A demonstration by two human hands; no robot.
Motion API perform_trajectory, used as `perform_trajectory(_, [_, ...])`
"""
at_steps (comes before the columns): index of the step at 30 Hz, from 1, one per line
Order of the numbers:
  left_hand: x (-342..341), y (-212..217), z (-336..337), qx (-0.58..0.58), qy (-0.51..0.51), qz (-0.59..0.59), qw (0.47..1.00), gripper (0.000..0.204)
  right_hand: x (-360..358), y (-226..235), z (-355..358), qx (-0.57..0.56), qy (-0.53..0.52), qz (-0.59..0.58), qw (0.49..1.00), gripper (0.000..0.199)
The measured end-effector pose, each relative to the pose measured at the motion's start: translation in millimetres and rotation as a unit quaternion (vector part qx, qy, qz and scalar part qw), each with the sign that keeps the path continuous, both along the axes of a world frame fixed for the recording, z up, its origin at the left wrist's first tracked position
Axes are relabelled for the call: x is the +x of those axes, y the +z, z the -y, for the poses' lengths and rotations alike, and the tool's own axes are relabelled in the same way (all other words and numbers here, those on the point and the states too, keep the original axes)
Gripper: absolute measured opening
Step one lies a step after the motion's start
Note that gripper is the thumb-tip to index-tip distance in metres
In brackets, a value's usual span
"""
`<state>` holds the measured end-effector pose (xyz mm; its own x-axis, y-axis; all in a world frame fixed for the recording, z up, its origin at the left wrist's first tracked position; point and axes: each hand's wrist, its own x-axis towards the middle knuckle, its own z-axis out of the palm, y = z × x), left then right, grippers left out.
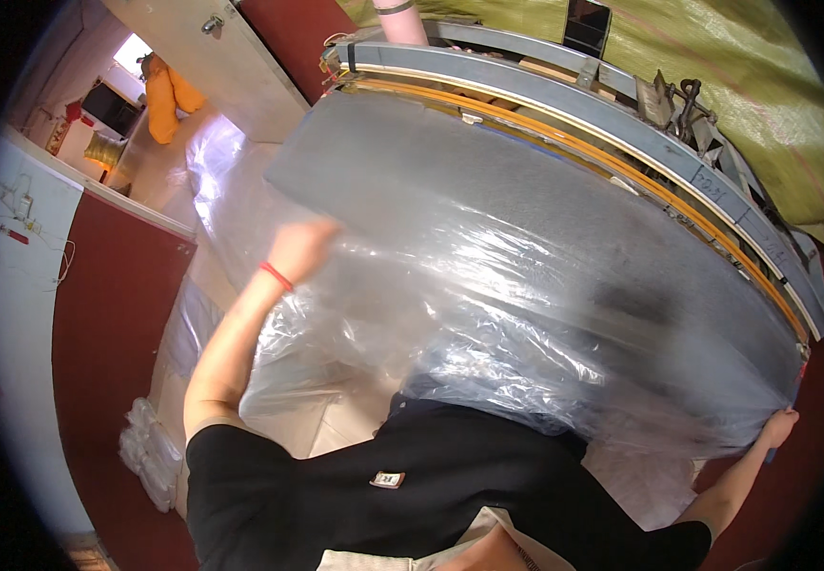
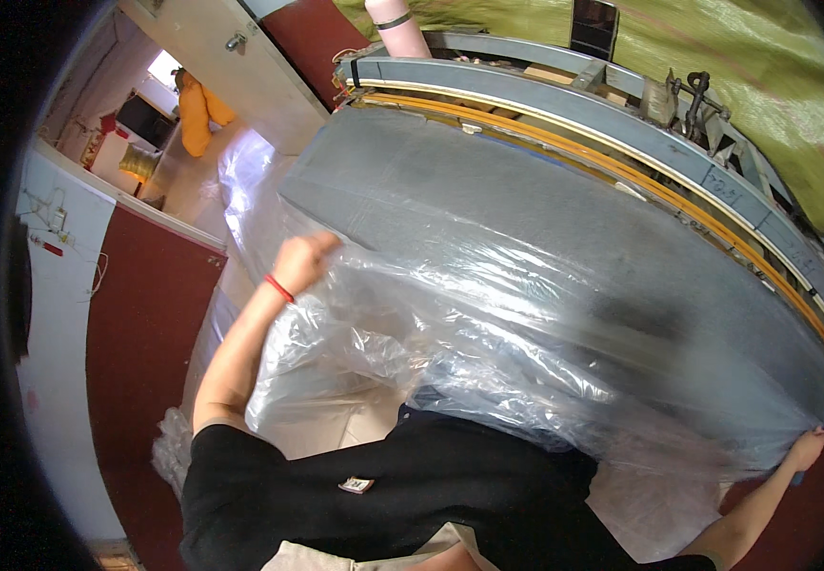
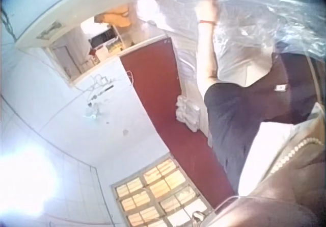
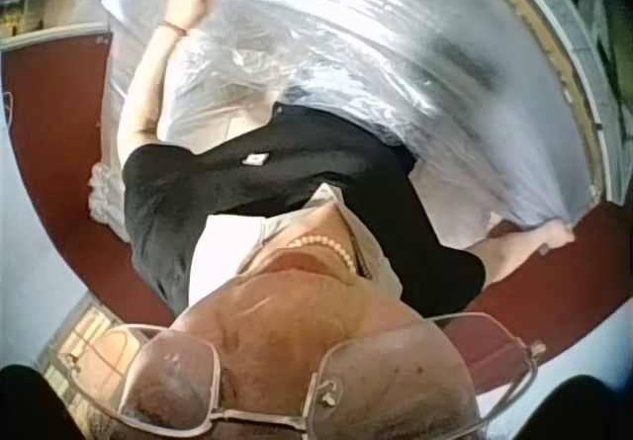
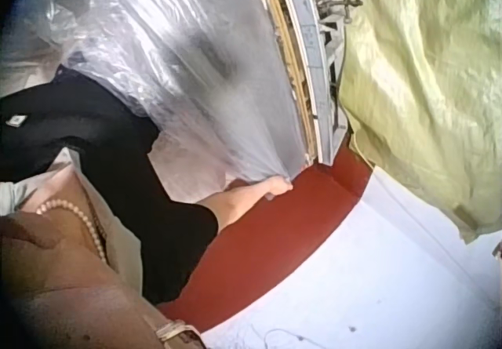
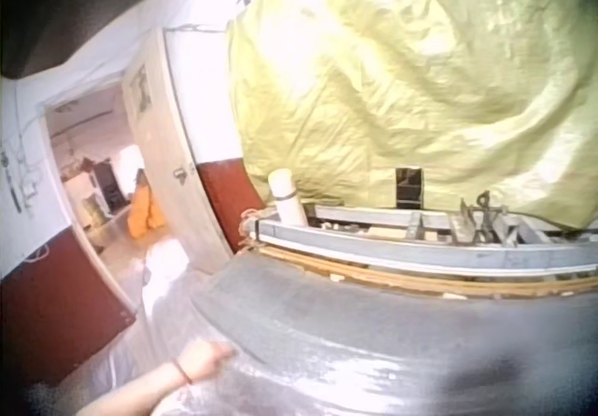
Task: The user is using a heat sealer to seal large plastic bags.
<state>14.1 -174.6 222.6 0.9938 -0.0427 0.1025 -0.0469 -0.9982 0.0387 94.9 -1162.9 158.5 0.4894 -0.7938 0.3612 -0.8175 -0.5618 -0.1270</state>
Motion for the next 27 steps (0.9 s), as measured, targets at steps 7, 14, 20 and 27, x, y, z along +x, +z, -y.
perform_trajectory(7, [29.6,152.1,-131.5,-0.133,0.186,0.198,0.953,0.017,5.9,-4.7,-7.9,-0.013,0.007,0.013,1.000,0.034])
perform_trajectory(14, [30.5,76.1,61.4,0.163,-0.201,0.097,0.961,0.051,-7.8,3.5,12.0,-0.024,-0.018,-0.004,1.000,0.035])
perform_trajectory(20, [-8.2,-2.7,4.8,-0.022,0.010,0.016,1.000,0.055,1.5,-2.2,7.0,-0.007,-0.007,-0.007,1.000,0.036])
perform_trajectory(27, [51.6,4.9,73.1,-0.089,-0.156,0.055,0.982,0.049,3.2,0.5,-3.6,-0.005,-0.011,0.014,1.000,0.036])
